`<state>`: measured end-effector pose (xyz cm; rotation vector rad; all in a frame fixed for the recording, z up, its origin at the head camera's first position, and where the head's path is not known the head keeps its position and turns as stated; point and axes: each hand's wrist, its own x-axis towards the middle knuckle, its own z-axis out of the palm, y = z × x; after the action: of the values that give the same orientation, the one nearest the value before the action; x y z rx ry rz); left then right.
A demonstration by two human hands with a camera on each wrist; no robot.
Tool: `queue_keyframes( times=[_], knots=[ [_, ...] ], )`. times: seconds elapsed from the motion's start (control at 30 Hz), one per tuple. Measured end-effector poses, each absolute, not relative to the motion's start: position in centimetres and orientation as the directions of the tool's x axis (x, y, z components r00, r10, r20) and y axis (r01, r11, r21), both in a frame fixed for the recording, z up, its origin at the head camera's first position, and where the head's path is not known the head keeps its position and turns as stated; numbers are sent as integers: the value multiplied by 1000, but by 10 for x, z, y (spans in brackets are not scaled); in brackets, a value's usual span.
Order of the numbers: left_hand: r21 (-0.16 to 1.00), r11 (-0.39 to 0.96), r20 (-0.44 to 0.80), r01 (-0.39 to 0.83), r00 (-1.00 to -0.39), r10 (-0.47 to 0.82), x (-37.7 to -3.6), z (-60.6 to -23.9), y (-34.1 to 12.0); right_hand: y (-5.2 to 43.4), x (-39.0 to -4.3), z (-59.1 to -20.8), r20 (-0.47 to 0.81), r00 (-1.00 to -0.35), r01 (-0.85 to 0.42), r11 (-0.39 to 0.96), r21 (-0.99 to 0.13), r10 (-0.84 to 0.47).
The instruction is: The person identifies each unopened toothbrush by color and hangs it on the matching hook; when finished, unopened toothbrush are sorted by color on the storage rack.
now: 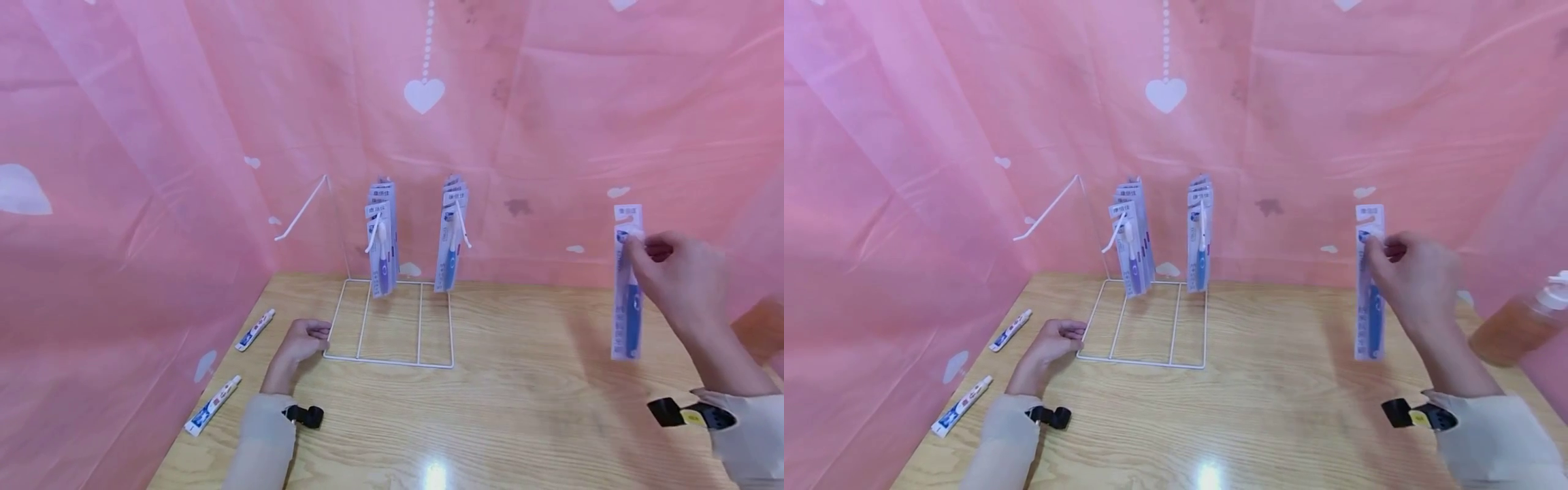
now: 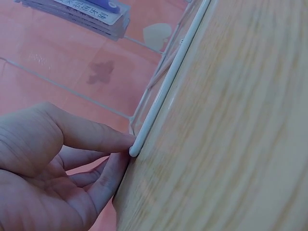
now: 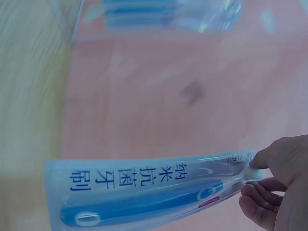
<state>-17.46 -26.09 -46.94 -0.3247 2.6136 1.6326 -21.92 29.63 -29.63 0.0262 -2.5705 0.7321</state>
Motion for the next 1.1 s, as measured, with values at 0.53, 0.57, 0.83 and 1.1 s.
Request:
queue_keyframes(
  times=[0.53, 0.57, 0.83, 1.1],
  knots=[
    [870, 425, -190, -249, -966, -177, -173, -474, -264, 195, -164, -258, 765, -639, -546, 748, -377, -81],
    [872, 423, -187, -245, -967, -175, -173, -474, -265, 190, -162, -258, 774, -626, -563, 739, -370, -89],
    [886, 409, -164, -220, -972, -167, -175, -471, -266, 150, -146, -259, 802, -576, -674, 649, -353, -161],
    [881, 433, -139, -188, -980, -141, -175, -470, -262, 128, -144, -263, 778, -589, -702, 616, -358, -219]
  ],
)
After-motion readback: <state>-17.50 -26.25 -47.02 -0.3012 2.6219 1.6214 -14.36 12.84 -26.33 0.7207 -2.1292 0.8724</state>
